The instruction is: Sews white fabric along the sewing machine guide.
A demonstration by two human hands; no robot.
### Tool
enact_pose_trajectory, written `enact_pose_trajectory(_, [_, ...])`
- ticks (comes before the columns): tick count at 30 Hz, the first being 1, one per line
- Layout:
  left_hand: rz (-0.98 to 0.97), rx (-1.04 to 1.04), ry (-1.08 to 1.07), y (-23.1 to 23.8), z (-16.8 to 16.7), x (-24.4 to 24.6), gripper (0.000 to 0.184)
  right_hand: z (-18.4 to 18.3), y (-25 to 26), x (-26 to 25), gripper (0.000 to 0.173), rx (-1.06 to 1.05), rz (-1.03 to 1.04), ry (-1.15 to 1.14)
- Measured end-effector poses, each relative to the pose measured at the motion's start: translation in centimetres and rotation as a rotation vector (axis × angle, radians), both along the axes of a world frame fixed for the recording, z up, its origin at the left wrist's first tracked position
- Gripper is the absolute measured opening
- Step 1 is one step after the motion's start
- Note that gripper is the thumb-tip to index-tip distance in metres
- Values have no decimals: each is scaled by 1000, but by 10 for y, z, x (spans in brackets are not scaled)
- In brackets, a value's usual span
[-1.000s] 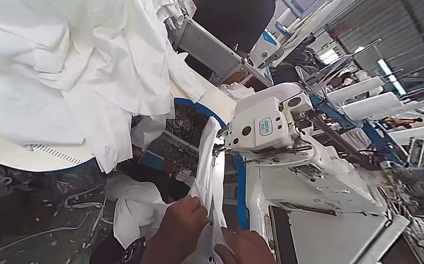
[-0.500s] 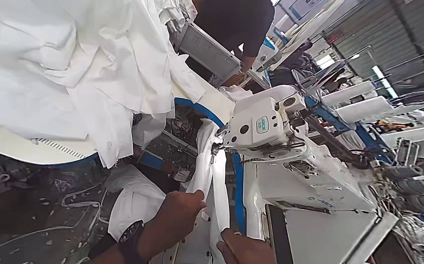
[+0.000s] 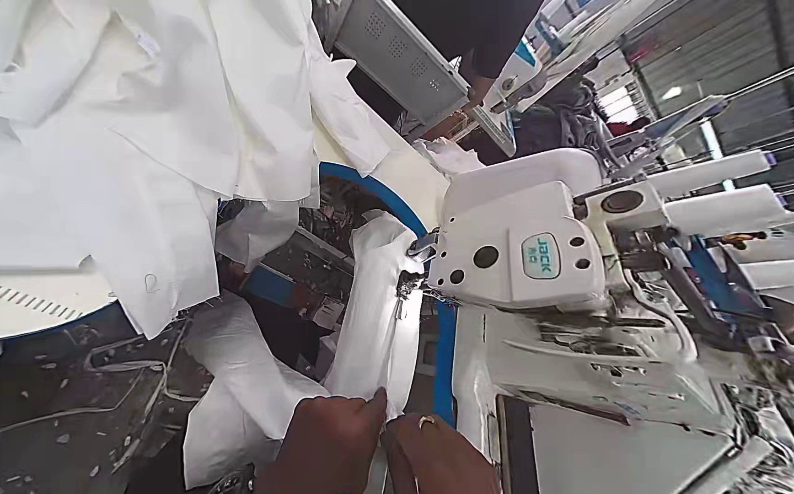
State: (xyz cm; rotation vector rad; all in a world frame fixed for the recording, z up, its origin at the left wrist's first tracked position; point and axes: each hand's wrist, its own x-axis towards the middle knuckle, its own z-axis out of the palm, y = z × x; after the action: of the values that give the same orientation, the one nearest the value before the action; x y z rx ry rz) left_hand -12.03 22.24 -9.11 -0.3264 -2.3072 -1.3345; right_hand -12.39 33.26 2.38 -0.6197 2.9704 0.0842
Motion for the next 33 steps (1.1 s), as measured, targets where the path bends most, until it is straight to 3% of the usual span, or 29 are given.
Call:
enact_pose_trajectory(3, [10,117,-6,9,-9,-16,28,-3,17,-12,19,-85,-12,-112])
enact_pose_trajectory(7, [-77,177,-142,5,-5,-28,28,-4,43,8,24,-266,64,-359])
enact_pose_trajectory(11, [-182,114,-73,-5,-3,-13,21,7,25,-6,23,-327,236,-347])
enact_pose_trajectory(17, [-539,551,-184,-17,-28,-42,26,-20,19,-39,24,-313,360,-239])
enact_pose_trajectory(20, [-488,617,-232,-10,-30,-55,26,-33,25,-43,22,-415,250,-202])
enact_pose_trajectory(22, [-349,482,-250,-16,-17,-41,24,-29,37,-29,20,-406,73,-203])
enact_pose_trajectory(24, [-170,293,-250,-28,-12,-14,21,-16,53,-16,20,-267,-97,-274])
enact_pose_trajectory(27, [63,-95,-371,-72,-40,3,11,-33,69,-36,30,22,-245,-698])
enact_pose_trajectory(28, [138,-232,-408,-91,-54,-1,9,-47,74,-46,33,30,-207,-796])
enact_pose_trajectory(30, [254,-389,-406,-125,-65,2,11,-50,87,-41,32,-159,13,-818])
enact_pose_trajectory(33, [425,-517,-169,-169,-35,32,14,-2,98,-1,34,-453,426,-616])
